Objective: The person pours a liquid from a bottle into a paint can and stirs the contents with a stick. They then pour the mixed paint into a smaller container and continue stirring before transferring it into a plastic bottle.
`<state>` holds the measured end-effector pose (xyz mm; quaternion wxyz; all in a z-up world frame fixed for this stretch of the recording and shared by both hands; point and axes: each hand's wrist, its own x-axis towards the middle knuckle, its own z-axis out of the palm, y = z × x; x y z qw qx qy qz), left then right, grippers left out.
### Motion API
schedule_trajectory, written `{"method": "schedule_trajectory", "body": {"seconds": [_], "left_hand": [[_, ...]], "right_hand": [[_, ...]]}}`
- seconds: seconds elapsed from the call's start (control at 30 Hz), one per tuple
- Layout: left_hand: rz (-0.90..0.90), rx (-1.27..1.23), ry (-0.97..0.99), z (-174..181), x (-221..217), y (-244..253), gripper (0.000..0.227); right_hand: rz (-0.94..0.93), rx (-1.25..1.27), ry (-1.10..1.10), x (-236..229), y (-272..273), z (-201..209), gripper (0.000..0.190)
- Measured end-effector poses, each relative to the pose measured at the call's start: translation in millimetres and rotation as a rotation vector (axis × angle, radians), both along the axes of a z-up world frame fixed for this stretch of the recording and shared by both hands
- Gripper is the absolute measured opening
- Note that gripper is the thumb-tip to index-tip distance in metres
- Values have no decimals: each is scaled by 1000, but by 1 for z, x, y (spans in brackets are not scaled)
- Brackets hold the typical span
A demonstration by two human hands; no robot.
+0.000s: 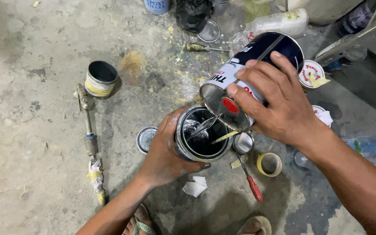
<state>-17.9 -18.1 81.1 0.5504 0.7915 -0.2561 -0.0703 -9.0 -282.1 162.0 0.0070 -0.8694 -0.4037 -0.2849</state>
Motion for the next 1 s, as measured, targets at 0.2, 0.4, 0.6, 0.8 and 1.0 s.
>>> {"method": "schedule_trajectory", "body": {"seconds": [0.2, 0.4, 0.6, 0.8, 1.0], "left_hand": [[13, -5, 74, 7, -1, 0, 107], [19, -11, 72, 6, 2, -1, 107], [20, -35, 90, 4, 9, -8, 106], [50, -123, 9, -4, 22, -21, 103], [-25, -339, -153, -32, 29, -19, 107]], "right_hand": [[8, 4, 0, 0, -1, 0, 36], [-26, 28, 21, 0, -7, -6, 37], [-66, 205, 102, 5, -12, -17, 67], [-349, 890, 399, 7, -22, -42, 115], [-631, 1203, 376, 31, -72, -121, 104]]}}
